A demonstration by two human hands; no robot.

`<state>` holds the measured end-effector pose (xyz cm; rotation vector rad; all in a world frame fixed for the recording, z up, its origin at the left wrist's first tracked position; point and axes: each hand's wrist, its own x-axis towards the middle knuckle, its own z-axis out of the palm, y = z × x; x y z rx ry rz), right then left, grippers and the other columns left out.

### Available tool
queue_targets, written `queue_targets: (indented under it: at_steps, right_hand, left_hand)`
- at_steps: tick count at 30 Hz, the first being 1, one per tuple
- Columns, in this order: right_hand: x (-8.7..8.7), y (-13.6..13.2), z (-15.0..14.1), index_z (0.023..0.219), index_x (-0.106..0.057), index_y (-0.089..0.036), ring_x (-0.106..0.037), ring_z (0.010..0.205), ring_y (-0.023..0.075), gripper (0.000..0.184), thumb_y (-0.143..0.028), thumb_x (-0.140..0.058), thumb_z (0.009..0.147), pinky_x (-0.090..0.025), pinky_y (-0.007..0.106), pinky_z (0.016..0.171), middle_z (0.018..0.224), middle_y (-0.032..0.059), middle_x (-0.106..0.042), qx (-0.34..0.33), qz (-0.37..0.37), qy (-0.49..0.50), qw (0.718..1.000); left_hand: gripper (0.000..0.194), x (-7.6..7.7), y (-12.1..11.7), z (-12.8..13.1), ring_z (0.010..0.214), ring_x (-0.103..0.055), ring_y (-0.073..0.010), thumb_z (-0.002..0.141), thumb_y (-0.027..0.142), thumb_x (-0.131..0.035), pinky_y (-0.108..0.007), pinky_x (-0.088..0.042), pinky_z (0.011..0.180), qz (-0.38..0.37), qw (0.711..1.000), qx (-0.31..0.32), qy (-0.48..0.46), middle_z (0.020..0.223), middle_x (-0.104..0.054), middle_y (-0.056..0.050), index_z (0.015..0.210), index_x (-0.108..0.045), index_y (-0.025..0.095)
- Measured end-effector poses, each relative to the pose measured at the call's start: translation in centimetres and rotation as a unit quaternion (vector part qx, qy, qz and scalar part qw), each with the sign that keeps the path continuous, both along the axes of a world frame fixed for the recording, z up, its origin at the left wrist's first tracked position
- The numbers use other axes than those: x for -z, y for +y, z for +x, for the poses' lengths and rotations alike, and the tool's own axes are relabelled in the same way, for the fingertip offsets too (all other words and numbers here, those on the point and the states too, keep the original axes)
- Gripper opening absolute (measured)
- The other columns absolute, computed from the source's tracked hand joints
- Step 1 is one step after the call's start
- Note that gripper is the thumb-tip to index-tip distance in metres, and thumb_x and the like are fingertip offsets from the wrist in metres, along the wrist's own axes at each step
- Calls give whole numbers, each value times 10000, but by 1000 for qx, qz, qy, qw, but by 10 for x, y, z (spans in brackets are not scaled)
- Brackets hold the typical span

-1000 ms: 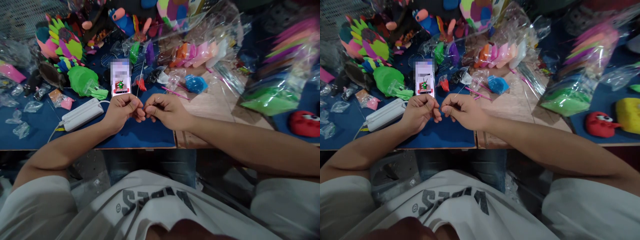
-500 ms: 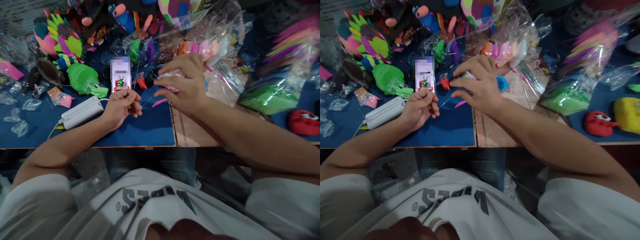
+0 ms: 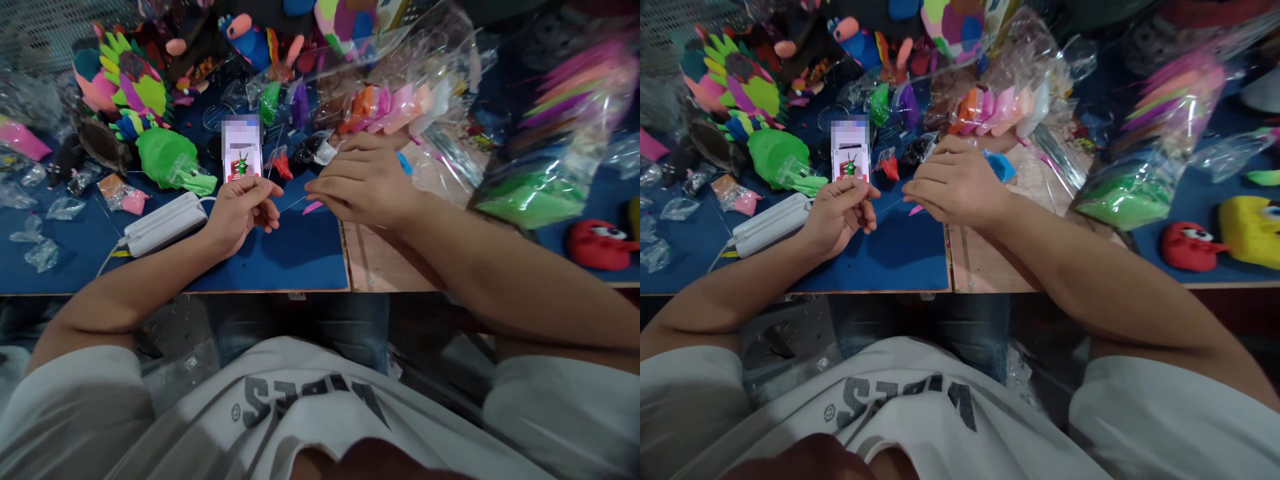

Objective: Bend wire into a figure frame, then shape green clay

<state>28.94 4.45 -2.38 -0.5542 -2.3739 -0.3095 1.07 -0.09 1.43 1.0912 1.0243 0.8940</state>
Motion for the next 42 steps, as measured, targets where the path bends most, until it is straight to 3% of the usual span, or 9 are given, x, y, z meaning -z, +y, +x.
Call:
queue_targets:
  at_steps: [7,13,15,19,24,30,33,38,42]
  right_hand:
    - [7,0,-2,1122,-868,-347,-782,986,276,365,-578,-608,1234,-581,570,1031,1031,26,-882,52,-49,20,997]
    - [-2,-5,-5,1207,-804,-332,-773,1004,233,156,-452,-705,1220,-565,490,992,1104,-11,-911,-13,78,56,995]
    - [-5,-7,-6,1192,-793,-347,-760,990,228,120,-387,-684,1223,-556,496,999,1096,-24,-916,-15,81,56,995]
    - [-6,-8,-7,1173,-794,-359,-754,1011,227,256,-290,-558,1245,-535,523,1018,1110,-22,-912,-4,42,47,998]
    - [-3,-5,-5,1171,-787,-359,-775,993,237,274,-265,-537,1233,-546,532,1009,1119,-21,-908,-21,22,68,997]
    - [2,-4,-4,1122,-860,-375,-789,1129,322,345,-516,-566,1235,-529,650,1147,1150,34,-901,54,-118,60,990]
    - [1,-6,-5,1124,-850,-375,-774,1139,308,296,-540,-625,1224,-518,635,1151,1182,31,-908,41,-96,66,992]
    - [-2,-9,-8,1148,-804,-358,-782,1054,254,233,-356,-590,1241,-549,566,1056,1125,2,-925,21,-4,45,999]
    - [-1,-10,-9,1145,-816,-377,-784,1045,259,256,-369,-579,1241,-552,580,1039,1099,-2,-921,39,-12,32,999]
  left_hand:
    - [239,2,-1,-3,547,-740,-141,1019,395,-847,-227,-566,526,1,999,48,18,671,-766,-9,957,-798,169]
    - [353,7,-2,-5,553,-760,-167,1053,508,-845,-249,-588,538,13,996,81,27,667,-787,-41,988,-796,164]
    - [420,6,-3,-4,544,-764,-178,1107,584,-774,-251,-574,527,14,996,77,35,654,-782,-42,1018,-785,174]
    - [558,2,-3,-1,510,-734,-170,1160,755,-642,-239,-512,498,0,998,37,44,644,-757,-11,1073,-743,213]
    - [723,-6,-1,2,483,-619,-124,1192,846,-483,-233,-441,478,-10,999,-25,27,615,-674,-8,832,-598,229]
    - [755,-12,-3,7,477,-529,-86,1188,822,-556,-221,-437,490,-16,999,-25,21,585,-595,13,727,-496,226]
    - [779,-11,-4,8,452,-498,-74,1174,842,-570,-208,-389,465,-5,999,-25,28,562,-592,15,710,-509,219]
    - [778,-5,-3,8,405,-493,-76,1152,822,-644,-211,-402,460,23,998,-28,47,477,-534,34,671,-529,222]
    - [755,-4,-4,7,430,-583,-96,1151,798,-670,-217,-451,488,39,998,-13,45,499,-597,17,677,-559,220]
